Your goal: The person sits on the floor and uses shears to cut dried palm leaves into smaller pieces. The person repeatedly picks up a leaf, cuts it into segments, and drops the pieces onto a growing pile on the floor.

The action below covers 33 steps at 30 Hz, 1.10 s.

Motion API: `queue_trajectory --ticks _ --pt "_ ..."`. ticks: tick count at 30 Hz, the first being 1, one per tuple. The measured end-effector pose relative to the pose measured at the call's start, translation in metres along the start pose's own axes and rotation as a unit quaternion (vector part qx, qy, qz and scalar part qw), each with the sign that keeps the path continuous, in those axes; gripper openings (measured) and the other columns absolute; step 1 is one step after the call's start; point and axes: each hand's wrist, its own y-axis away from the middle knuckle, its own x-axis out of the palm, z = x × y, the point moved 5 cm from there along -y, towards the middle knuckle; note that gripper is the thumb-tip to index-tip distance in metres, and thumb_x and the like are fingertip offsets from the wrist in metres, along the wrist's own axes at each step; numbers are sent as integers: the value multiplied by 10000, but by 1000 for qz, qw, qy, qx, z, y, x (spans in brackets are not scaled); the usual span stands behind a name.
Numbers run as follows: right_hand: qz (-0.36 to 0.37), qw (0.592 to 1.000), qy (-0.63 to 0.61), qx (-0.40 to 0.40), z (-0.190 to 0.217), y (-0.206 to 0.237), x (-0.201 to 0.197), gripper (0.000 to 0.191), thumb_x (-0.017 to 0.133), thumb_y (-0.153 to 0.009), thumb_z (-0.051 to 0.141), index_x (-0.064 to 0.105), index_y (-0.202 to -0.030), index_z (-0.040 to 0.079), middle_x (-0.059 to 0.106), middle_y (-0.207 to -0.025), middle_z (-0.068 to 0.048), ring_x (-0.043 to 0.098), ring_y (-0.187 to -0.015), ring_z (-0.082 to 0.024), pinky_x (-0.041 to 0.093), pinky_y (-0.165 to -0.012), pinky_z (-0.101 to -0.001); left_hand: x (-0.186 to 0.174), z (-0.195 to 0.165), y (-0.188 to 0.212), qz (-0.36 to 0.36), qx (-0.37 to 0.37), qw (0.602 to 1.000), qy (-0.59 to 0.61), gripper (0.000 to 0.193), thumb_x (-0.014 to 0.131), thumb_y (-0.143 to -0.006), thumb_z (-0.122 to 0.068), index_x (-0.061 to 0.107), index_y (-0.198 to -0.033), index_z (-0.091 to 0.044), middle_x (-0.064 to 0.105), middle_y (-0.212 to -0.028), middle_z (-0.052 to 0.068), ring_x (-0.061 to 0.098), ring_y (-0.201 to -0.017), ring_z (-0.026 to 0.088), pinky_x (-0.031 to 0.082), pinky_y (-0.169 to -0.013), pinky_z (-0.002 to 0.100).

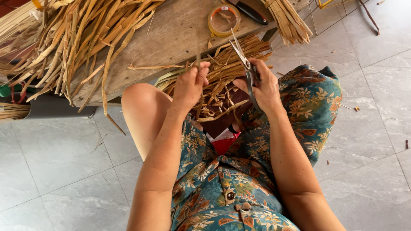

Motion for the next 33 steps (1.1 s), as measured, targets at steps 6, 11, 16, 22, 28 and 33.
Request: queue_trajectory --ticks 6,11,16,22,28,33 --pt "27 998 -42 -29 17 1 -2 752 895 -817 492 606 -1338 33 715 -1002 -33 667 -899 -90 542 -762 -284 10 -20 11 43 81 983 -159 381 488 -1051 -476 677 -1250 -213 763 -843 40 743 -755 221 583 -747 415" --pt "24 1000 3 14 15 1 0 600 926 -779 390 681 -1204 46 613 -753 -9 559 -716 -97 469 -643 -267 11 -22 13 47 100 977 -183 403 505 -1024 -506 675 -1259 -226 775 -890 61 747 -797 257 572 -776 441" --pt "11 999 -18 44 4 1 6 449 932 -786 306 714 -1099 70 614 -712 28 532 -668 -65 442 -598 -235 9 -19 11 30 112 984 -135 374 539 -1022 -486 690 -1236 -219 780 -916 33 735 -749 210 577 -716 391" --pt "73 971 -202 105 -10 0 32 386 835 -829 191 657 -1157 93 768 -1008 -36 763 -862 -100 631 -718 -225 -8 -9 8 8 58 987 148 339 509 -1069 -416 714 -1256 -222 730 -829 9 595 -591 67 480 -503 200" --pt "194 935 -277 104 -4 16 81 386 791 -836 47 573 -1154 72 764 -1070 -99 729 -789 -179 525 -593 -279 -58 -8 18 -93 143 845 508 390 557 -1116 -385 701 -1259 -52 727 -881 43 598 -638 70 488 -561 212" --pt "178 984 -30 -8 -2 17 90 416 885 -831 87 622 -1153 70 756 -871 -138 689 -726 -167 541 -609 -285 -101 10 36 -235 150 807 521 412 565 -1090 -406 688 -1255 -48 712 -819 36 614 -613 68 478 -504 203"
